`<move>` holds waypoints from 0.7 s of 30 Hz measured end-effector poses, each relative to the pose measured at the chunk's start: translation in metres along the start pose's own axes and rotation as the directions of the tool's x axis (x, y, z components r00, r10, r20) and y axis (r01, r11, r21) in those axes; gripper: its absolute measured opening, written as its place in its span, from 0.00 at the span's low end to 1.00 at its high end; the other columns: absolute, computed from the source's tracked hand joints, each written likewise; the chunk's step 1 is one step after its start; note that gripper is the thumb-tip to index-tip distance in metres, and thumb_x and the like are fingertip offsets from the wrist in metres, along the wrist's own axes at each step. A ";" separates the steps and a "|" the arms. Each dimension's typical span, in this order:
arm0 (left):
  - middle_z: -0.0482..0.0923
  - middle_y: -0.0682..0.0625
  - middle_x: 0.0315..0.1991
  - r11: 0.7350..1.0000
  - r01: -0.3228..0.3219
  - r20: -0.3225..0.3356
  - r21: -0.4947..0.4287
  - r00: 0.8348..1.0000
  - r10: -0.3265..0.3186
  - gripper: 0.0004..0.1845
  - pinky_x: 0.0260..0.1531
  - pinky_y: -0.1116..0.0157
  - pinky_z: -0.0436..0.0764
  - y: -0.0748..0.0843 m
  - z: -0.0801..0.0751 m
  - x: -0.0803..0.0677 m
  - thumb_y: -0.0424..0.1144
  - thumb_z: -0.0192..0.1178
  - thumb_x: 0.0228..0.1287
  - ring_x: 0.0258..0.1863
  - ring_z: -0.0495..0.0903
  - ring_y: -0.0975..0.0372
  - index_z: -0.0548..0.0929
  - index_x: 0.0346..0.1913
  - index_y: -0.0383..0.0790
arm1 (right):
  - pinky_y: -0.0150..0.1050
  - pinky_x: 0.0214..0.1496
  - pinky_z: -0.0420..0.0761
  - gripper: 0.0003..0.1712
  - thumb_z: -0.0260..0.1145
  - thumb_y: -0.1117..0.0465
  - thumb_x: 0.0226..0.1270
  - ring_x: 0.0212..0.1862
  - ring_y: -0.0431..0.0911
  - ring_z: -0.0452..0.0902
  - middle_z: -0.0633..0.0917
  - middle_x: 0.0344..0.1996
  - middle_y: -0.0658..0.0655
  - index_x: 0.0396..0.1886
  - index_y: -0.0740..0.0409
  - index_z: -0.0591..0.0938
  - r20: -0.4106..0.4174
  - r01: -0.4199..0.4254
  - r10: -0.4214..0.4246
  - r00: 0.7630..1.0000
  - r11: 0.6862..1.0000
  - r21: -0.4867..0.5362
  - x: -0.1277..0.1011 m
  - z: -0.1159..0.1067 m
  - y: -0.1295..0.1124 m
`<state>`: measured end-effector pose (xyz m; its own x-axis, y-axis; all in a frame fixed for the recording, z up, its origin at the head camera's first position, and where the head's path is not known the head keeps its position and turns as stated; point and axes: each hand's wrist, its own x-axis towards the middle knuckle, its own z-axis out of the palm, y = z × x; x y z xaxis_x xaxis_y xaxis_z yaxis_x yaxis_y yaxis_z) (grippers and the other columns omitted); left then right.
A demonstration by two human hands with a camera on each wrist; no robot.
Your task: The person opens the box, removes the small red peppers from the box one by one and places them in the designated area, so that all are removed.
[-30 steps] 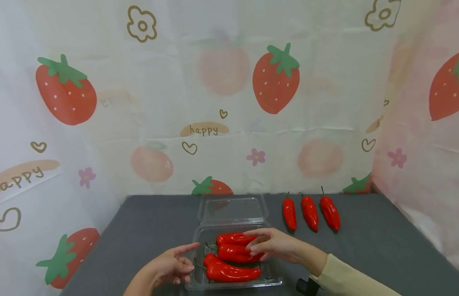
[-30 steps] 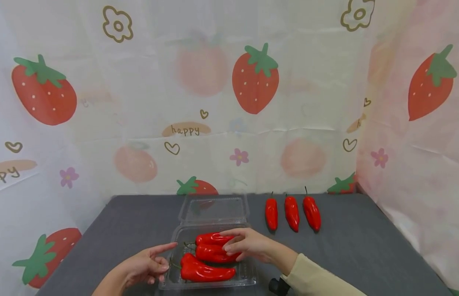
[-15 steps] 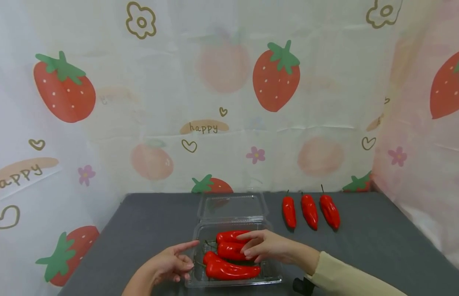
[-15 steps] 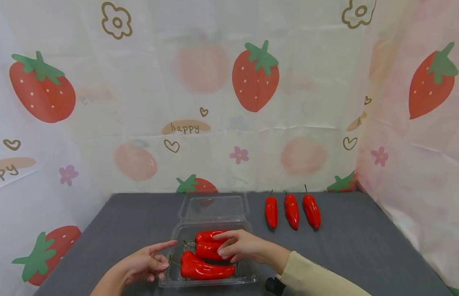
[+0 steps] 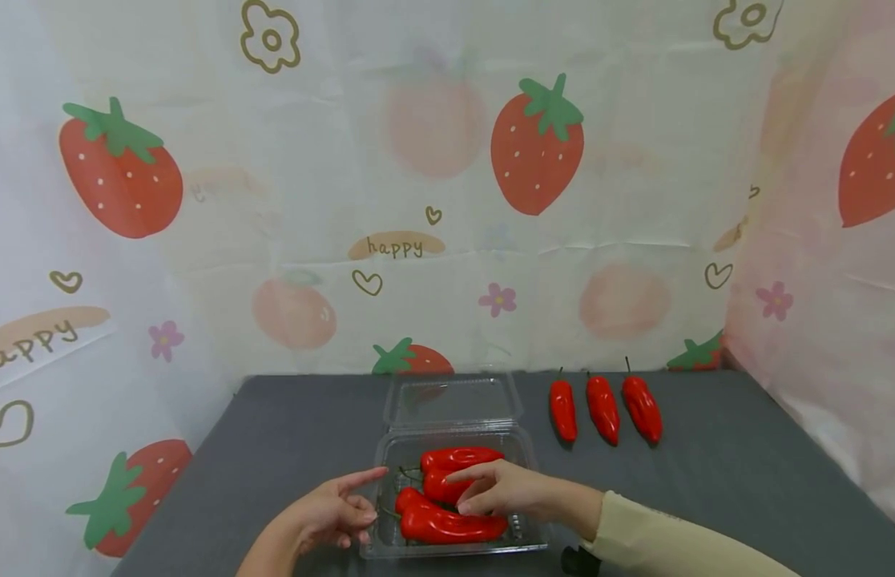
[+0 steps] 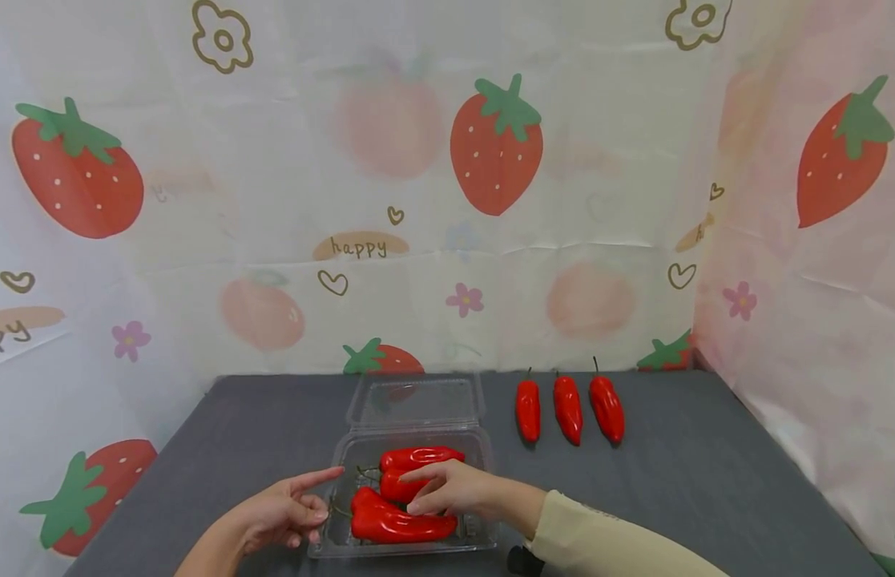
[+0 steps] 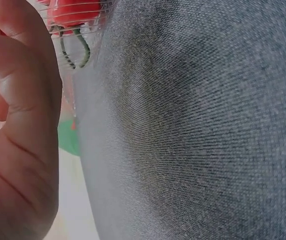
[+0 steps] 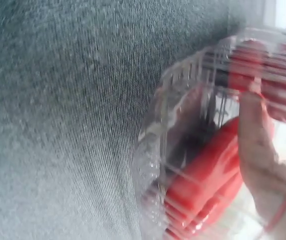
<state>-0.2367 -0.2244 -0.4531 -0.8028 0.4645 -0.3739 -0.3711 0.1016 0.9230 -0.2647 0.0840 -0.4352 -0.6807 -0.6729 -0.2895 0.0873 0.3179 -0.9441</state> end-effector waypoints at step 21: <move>0.79 0.52 0.27 1.000 0.001 -0.003 0.003 1.000 -0.001 0.38 0.18 0.76 0.74 0.000 0.001 0.000 0.25 0.56 0.66 0.21 0.81 0.66 0.52 0.76 0.33 | 0.44 0.50 0.80 0.28 0.65 0.74 0.62 0.50 0.47 0.78 0.84 0.47 0.58 0.64 0.65 0.76 0.045 0.024 -0.022 0.999 0.999 -0.040 0.009 0.017 -0.001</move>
<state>-0.2366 -0.2235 -0.4530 -0.8037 0.4618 -0.3751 -0.3706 0.1046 0.9229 -0.2590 0.0665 -0.4398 -0.6491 -0.7090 -0.2757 0.0419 0.3285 -0.9436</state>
